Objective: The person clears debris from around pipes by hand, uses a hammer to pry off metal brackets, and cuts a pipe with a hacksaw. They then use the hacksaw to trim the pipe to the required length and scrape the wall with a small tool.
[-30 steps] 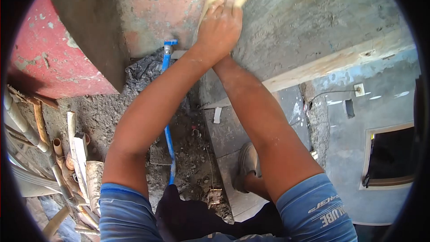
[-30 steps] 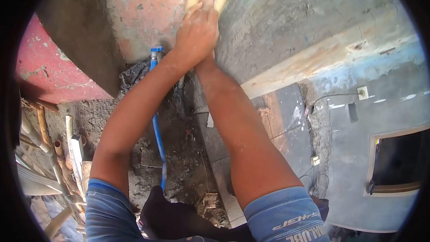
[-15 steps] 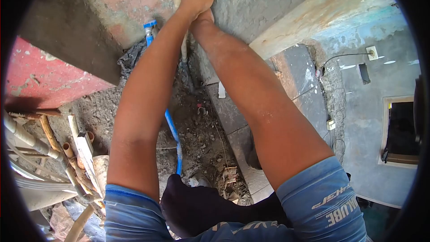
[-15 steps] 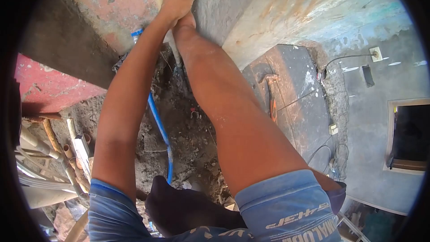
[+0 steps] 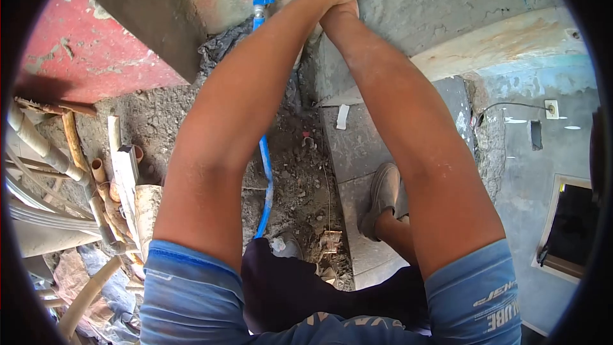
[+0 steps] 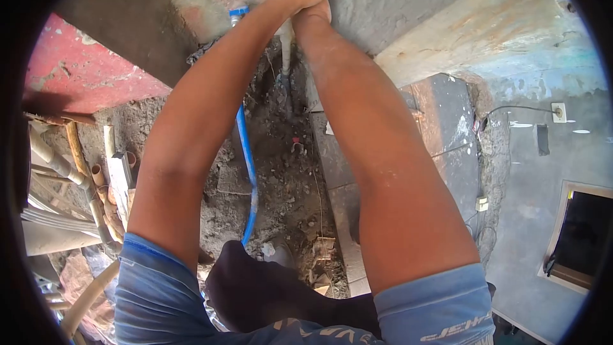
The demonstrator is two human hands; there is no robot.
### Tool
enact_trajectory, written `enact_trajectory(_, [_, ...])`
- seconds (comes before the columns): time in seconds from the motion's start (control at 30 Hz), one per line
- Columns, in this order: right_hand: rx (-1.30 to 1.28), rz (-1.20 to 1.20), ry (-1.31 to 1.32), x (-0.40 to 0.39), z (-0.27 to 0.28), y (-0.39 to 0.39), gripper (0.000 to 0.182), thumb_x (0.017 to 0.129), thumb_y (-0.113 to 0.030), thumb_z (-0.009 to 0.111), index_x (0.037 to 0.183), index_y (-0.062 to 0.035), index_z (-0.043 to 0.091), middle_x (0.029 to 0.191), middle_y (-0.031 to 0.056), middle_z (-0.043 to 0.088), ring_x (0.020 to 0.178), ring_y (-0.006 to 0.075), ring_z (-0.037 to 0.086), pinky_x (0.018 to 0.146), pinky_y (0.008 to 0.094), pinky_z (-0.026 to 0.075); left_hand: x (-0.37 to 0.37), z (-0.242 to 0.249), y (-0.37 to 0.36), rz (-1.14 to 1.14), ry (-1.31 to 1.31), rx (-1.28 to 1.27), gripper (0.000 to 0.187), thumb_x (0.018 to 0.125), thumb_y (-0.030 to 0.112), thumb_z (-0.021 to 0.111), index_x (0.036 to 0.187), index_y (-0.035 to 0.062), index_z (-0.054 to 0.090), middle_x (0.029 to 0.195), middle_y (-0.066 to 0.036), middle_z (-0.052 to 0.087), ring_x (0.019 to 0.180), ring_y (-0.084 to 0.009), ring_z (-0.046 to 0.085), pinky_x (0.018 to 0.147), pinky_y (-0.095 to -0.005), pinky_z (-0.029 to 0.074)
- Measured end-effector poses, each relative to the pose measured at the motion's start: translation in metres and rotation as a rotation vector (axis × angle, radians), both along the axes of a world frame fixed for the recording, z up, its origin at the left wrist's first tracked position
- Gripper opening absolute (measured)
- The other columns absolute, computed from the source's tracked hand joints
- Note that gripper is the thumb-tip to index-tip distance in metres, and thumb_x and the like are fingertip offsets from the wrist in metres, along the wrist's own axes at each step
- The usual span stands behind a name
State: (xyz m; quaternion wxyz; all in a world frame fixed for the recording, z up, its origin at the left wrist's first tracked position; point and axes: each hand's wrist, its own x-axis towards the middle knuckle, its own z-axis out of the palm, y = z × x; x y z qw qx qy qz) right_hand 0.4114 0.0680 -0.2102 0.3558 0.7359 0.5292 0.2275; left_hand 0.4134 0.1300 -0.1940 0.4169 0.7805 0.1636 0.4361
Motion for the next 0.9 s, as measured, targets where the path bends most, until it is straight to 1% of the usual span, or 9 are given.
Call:
enact_trajectory(0.3, [0.129,-0.086,0.131,0.022,-0.04,0.019,0.048,0.097,-0.026,0.042,0.145,-0.019,0.039,0.151,0.0005,0.037,0.14,0.0194,0.03,0.114,0.0419,0.022,0.023,-0.016,0.003,0.091,-0.057,-0.034,0.041,0.081,0.011,0.056,0.119,-0.0036,0.052,0.105,-0.031,0.061,0.105,-0.0469,0.057,0.091,-0.0456,0.046])
enact_trajectory(0.37, [0.002,-0.021,0.115,0.006,-0.023,0.005,0.048,0.098,-0.026,0.04,0.145,-0.0179,0.039,0.151,0.0017,0.036,0.14,0.0213,0.031,0.114,0.0424,0.022,0.021,-0.013,0.005,0.162,-0.069,0.055,0.042,0.082,0.011,0.055,0.12,-0.0046,0.05,0.103,-0.032,0.061,0.104,-0.0482,0.056,0.091,-0.0461,0.046])
enact_trajectory(0.43, [0.032,0.028,0.038,0.016,-0.038,0.009,0.05,0.099,-0.029,0.038,0.146,-0.0137,0.035,0.152,0.0066,0.033,0.141,0.0239,0.028,0.115,0.041,0.019,-0.004,0.011,-0.003,-0.014,0.168,-0.136,0.049,0.082,0.02,0.066,0.122,-0.0042,0.05,0.116,-0.026,0.059,0.108,-0.0371,0.059,0.093,-0.0426,0.045])
enact_trajectory(0.53, [0.065,0.09,-0.206,0.019,-0.039,0.011,0.055,0.1,-0.035,0.036,0.148,-0.0088,0.029,0.154,0.0121,0.027,0.142,0.0283,0.024,0.117,0.042,0.016,-0.019,0.023,-0.009,-0.007,0.233,-0.074,0.05,0.082,0.02,0.065,0.123,-0.0039,0.048,0.117,-0.027,0.058,0.111,-0.0381,0.056,0.096,-0.0433,0.043])
enact_trajectory(0.6, [-0.057,-0.028,-0.024,0.009,-0.035,0.01,0.055,0.1,-0.034,0.036,0.148,-0.0089,0.029,0.155,0.0116,0.027,0.142,0.0287,0.024,0.117,0.0437,0.016,-0.024,0.025,-0.018,-0.05,0.243,-0.121,0.05,0.082,0.022,0.064,0.122,-0.0041,0.048,0.117,-0.028,0.057,0.115,-0.0393,0.053,0.098,-0.0434,0.041])
enact_trajectory(0.73, [-0.005,-0.002,-0.001,0.023,-0.042,0.012,0.055,0.1,-0.033,0.037,0.149,-0.0095,0.028,0.154,0.0117,0.028,0.143,0.0275,0.024,0.117,0.0431,0.016,-0.017,0.018,-0.009,-0.029,0.205,-0.118,0.048,0.083,0.021,0.061,0.121,-0.0049,0.048,0.115,-0.028,0.058,0.112,-0.0412,0.055,0.097,-0.0443,0.042])
enact_trajectory(0.8, [0.011,-0.212,0.565,0.016,-0.024,0.012,0.055,0.1,-0.032,0.037,0.15,-0.0117,0.027,0.154,0.0104,0.028,0.143,0.0264,0.023,0.116,0.0434,0.017,-0.01,0.004,-0.011,-0.033,0.213,-0.105,0.048,0.083,0.018,0.06,0.123,-0.005,0.046,0.115,-0.029,0.058,0.112,-0.0419,0.055,0.098,-0.045,0.042])
enact_trajectory(0.83, [0.009,-0.225,0.564,0.013,-0.026,0.008,0.055,0.1,-0.032,0.037,0.15,-0.0117,0.027,0.154,0.0104,0.028,0.143,0.0264,0.023,0.116,0.0434,0.017,-0.006,0.0,-0.009,-0.008,0.162,-0.079,0.048,0.083,0.02,0.06,0.122,-0.0052,0.047,0.112,-0.029,0.059,0.109,-0.0418,0.056,0.096,-0.0451,0.043])
enact_trajectory(0.9, [0.046,-0.114,0.212,0.006,-0.029,0.009,0.05,0.099,-0.028,0.04,0.147,-0.0163,0.035,0.154,0.0047,0.03,0.143,0.0211,0.025,0.116,0.0434,0.018,-0.006,0.003,-0.004,0.036,0.087,-0.029,0.048,0.083,0.022,0.06,0.121,-0.0055,0.047,0.109,-0.028,0.06,0.106,-0.0418,0.057,0.093,-0.0452,0.043])
